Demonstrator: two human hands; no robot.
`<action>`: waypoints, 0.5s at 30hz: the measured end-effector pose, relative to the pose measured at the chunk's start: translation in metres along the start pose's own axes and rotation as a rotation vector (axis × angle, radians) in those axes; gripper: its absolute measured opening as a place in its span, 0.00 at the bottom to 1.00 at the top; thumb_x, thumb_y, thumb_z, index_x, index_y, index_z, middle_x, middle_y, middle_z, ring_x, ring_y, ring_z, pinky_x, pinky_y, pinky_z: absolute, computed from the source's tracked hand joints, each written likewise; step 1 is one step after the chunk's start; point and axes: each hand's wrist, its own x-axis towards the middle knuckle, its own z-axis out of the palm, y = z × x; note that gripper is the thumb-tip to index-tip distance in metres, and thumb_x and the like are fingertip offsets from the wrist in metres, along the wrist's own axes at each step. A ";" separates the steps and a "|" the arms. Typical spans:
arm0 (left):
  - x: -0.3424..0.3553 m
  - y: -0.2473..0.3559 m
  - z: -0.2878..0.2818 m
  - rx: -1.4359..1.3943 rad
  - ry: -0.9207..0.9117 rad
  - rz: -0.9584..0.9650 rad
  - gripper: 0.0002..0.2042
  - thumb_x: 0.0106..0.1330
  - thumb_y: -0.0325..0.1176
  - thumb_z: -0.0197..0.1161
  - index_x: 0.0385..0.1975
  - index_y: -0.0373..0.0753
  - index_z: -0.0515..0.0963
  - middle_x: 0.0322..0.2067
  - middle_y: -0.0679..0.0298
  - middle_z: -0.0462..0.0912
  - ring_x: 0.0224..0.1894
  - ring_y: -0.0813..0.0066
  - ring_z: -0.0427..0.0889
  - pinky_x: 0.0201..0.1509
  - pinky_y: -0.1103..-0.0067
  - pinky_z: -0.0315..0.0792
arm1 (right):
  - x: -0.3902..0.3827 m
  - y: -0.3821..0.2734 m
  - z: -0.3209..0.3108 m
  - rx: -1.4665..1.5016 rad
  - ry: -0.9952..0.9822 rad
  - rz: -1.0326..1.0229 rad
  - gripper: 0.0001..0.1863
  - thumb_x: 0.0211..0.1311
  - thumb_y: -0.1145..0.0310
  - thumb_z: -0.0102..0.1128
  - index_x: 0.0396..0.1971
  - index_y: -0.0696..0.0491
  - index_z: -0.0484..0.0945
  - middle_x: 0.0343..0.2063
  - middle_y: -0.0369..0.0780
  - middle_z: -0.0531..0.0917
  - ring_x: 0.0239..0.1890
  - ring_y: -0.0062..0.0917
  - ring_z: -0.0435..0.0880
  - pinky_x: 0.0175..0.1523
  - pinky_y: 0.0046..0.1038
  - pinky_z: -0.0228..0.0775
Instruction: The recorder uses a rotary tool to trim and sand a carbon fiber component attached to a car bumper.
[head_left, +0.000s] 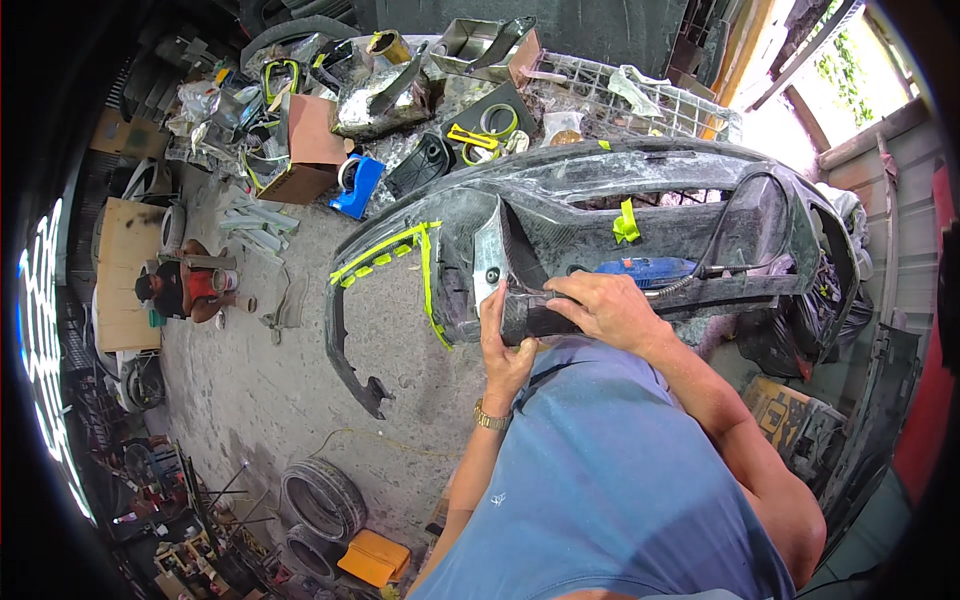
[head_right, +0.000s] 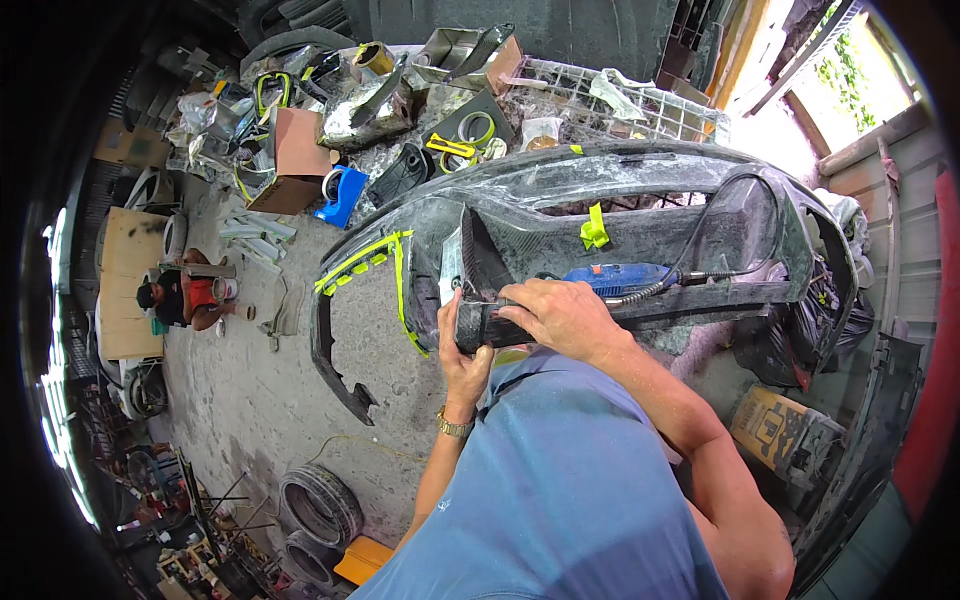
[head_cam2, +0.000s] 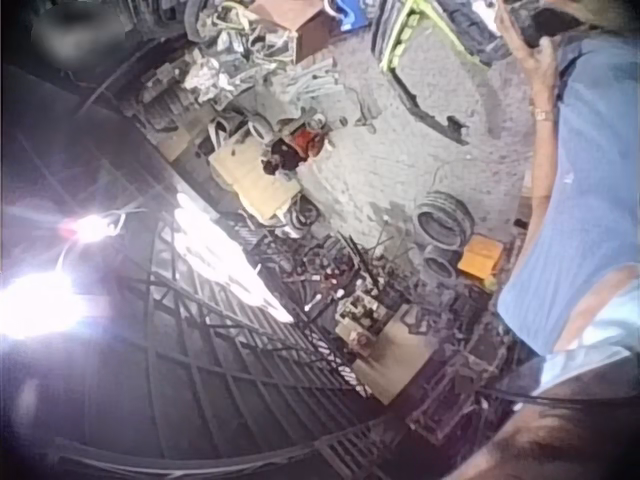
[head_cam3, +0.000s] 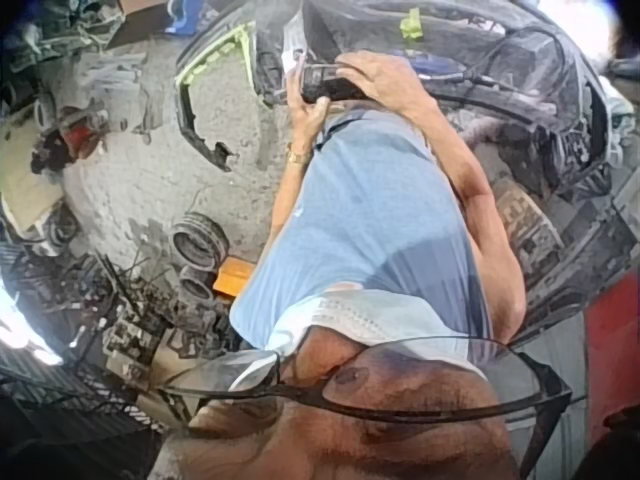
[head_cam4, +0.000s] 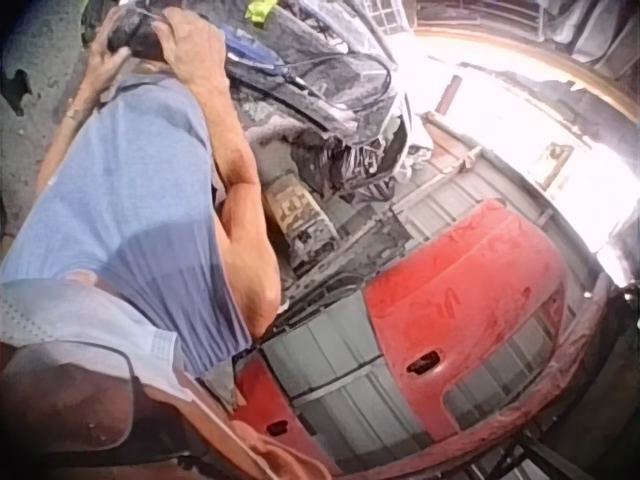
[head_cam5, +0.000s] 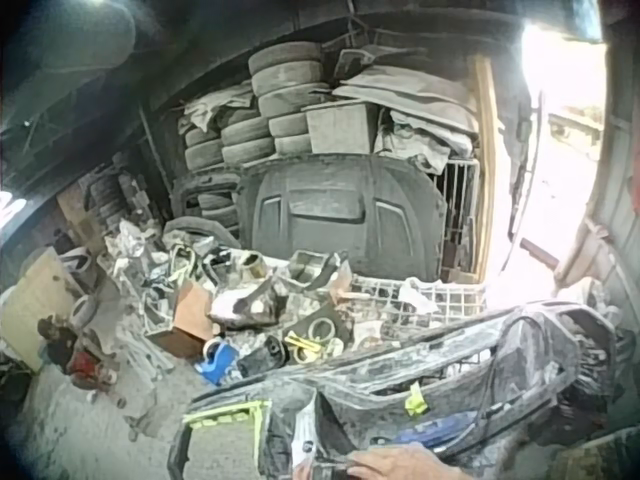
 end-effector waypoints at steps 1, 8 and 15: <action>0.000 -0.001 0.000 -0.015 0.008 -0.001 0.41 0.42 0.20 0.56 0.66 0.34 0.63 0.59 0.53 0.69 0.61 0.57 0.68 0.68 0.67 0.60 | 0.000 0.000 -0.001 0.029 0.028 0.008 0.15 0.63 0.59 0.61 0.43 0.53 0.81 0.30 0.42 0.83 0.32 0.38 0.83 0.37 0.37 0.74; 0.003 0.002 0.002 -0.010 0.022 0.021 0.41 0.41 0.20 0.55 0.66 0.33 0.63 0.57 0.53 0.70 0.61 0.57 0.69 0.69 0.67 0.60 | -0.004 0.003 0.002 -0.006 -0.034 0.012 0.17 0.65 0.54 0.57 0.45 0.52 0.80 0.32 0.42 0.83 0.36 0.39 0.84 0.37 0.38 0.75; 0.003 0.001 0.001 0.005 0.008 0.011 0.41 0.41 0.20 0.56 0.66 0.33 0.63 0.56 0.52 0.70 0.60 0.57 0.69 0.68 0.68 0.60 | -0.004 0.004 0.003 -0.007 -0.041 -0.001 0.17 0.66 0.55 0.57 0.46 0.51 0.80 0.30 0.41 0.82 0.35 0.39 0.84 0.36 0.39 0.75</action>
